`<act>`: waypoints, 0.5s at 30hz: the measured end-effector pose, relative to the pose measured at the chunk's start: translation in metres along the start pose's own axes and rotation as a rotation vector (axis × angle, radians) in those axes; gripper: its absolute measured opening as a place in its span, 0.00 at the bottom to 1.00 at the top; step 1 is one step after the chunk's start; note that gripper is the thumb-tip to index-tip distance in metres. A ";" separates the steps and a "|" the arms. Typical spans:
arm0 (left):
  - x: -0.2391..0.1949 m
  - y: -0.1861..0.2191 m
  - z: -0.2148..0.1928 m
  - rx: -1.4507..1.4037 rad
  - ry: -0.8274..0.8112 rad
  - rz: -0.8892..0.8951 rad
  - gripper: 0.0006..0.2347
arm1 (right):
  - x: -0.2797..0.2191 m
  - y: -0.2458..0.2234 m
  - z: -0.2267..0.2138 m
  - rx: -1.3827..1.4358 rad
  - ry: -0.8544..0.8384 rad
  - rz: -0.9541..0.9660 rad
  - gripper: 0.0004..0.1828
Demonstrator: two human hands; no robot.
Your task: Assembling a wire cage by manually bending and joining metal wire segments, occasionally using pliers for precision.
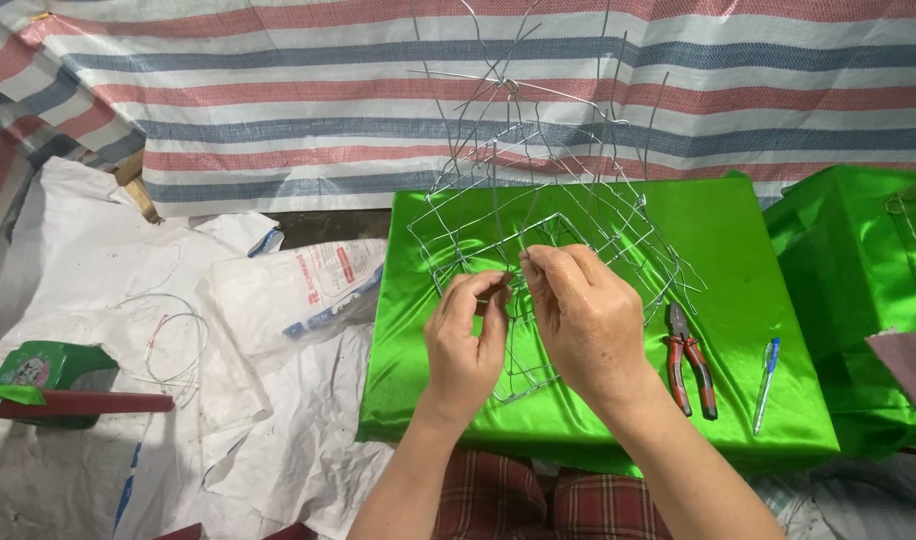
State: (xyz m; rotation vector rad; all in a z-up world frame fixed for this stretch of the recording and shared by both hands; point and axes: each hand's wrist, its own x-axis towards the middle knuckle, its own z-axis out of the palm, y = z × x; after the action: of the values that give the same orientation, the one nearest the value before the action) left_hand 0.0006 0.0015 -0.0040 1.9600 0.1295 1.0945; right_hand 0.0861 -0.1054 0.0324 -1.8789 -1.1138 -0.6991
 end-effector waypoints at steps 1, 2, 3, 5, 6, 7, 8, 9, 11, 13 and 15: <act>0.001 0.001 0.000 -0.002 -0.003 0.001 0.06 | -0.001 0.001 0.001 -0.002 0.002 0.002 0.02; 0.002 0.002 0.000 0.000 -0.012 -0.006 0.07 | -0.001 0.001 0.002 0.007 0.004 0.002 0.02; 0.003 0.003 -0.001 0.002 -0.020 -0.013 0.07 | -0.002 0.002 0.003 0.018 0.006 0.002 0.03; 0.004 0.004 0.000 0.009 -0.023 -0.011 0.07 | -0.002 0.002 0.002 0.018 0.013 -0.002 0.02; 0.004 0.005 0.000 0.017 -0.023 -0.010 0.07 | -0.002 0.001 0.002 0.019 0.018 -0.008 0.01; 0.004 0.004 0.000 0.017 -0.025 -0.010 0.07 | -0.002 0.001 0.002 0.019 0.020 -0.007 0.01; 0.005 0.004 0.001 0.033 -0.020 0.000 0.07 | -0.002 0.001 0.002 0.032 0.023 -0.021 0.02; 0.005 0.003 0.001 0.049 -0.016 0.009 0.07 | -0.002 0.001 0.002 0.045 0.026 -0.034 0.02; 0.006 0.005 0.001 0.051 -0.018 0.002 0.07 | -0.002 0.001 0.003 0.056 0.026 -0.036 0.03; 0.006 0.005 0.001 0.052 -0.020 -0.005 0.07 | -0.004 0.002 0.004 0.066 0.027 -0.037 0.04; 0.007 0.004 0.001 0.035 -0.004 -0.024 0.07 | -0.006 0.004 0.006 0.094 0.030 -0.037 0.07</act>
State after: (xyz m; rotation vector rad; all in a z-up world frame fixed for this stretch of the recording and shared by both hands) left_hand 0.0044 0.0011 0.0032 1.9866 0.1705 1.0791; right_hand 0.0868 -0.1037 0.0229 -1.7675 -1.1460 -0.6821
